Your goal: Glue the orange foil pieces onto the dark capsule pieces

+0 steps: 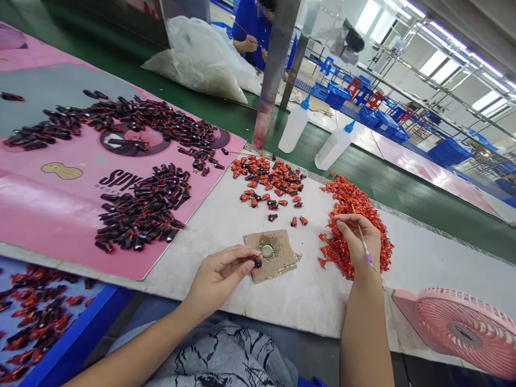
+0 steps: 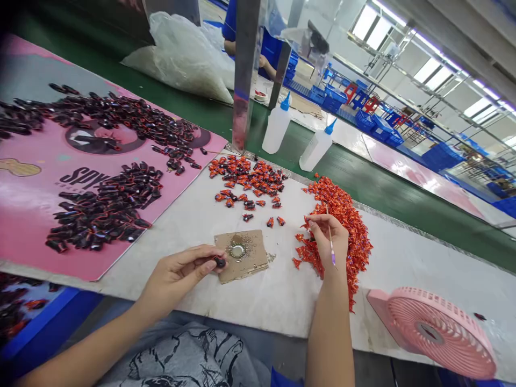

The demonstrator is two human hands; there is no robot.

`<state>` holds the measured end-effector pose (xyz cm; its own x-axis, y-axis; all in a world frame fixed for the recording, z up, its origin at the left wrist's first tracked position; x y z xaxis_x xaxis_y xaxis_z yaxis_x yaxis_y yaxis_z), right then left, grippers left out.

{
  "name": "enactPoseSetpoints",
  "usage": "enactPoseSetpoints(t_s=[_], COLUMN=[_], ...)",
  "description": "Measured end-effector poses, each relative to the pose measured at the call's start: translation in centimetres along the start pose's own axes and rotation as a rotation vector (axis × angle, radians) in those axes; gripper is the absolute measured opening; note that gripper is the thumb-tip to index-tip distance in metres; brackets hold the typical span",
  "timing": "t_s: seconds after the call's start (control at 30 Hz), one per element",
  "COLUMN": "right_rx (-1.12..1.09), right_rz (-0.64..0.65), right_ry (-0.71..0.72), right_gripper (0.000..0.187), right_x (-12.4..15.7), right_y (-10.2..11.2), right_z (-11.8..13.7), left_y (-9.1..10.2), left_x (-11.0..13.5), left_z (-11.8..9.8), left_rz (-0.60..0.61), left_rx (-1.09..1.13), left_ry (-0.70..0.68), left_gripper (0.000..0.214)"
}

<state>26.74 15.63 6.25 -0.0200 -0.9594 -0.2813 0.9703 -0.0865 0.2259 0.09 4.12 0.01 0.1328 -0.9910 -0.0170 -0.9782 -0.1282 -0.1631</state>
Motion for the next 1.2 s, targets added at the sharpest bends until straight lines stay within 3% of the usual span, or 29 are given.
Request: enactPoseSetpoints(t_s=[0.17, 0.33, 0.47, 0.6, 0.7, 0.83, 0.97, 1.07, 1.2], right_rx=[-0.208, -0.405, -0.271, -0.01, 0.129, 0.183, -0.005, -0.063, -0.071], right_rz=[0.044, 0.231, 0.321, 0.431, 0.517, 0.597, 0.785, 0.782, 0.668], right_ry=[0.029, 0.078, 0.259, 0.495, 0.588, 0.573, 0.458, 0.476, 0.565], right_gripper=[0.015, 0.01, 0.009, 0.025, 0.03, 0.023, 0.013, 0.014, 0.015], right_x=[1.5, 4.5, 6.2, 6.7, 6.8, 6.3, 6.1, 6.1, 6.2], right_y=[-3.3, -7.3, -8.7, -9.3, -9.3, -8.5, -7.8, -7.6, -7.2], right_z=[0.6, 2.1, 3.6, 4.7, 5.2, 5.6, 5.9, 6.3, 6.6], left_y=[-1.3, -3.3, -3.4, -3.1, -2.9, -3.0, -3.2, -3.4, -3.5], left_x=[-0.6, -1.1, -1.1, -0.9, -0.8, -0.5, 0.0, 0.1, -0.1], left_z=[-0.3, -1.3, -2.1, -2.2, -2.2, -2.3, -2.2, -2.1, -2.2], left_rz=[-0.024, 0.042, 0.007, 0.033, 0.059, 0.129, 0.195, 0.222, 0.205], left_rx=[0.063, 0.269, 0.409, 0.485, 0.546, 0.574, 0.548, 0.557, 0.572], left_ry=[0.033, 0.096, 0.146, 0.255, 0.338, 0.42, 0.45, 0.436, 0.359], left_gripper=[0.019, 0.027, 0.029, 0.032, 0.035, 0.036, 0.035, 0.034, 0.032])
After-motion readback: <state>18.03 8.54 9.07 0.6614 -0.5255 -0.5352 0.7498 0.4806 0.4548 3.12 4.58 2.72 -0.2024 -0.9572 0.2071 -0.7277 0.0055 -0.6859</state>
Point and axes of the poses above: each hand's wrist, its own x-axis away from the middle knuckle, its own y-axis out of the back of the hand, z = x × y, the point moved 3 cm from there along -x, towards the middle knuckle, and after that the axes turned 11 degrees about -x, right-handed, at the moved point
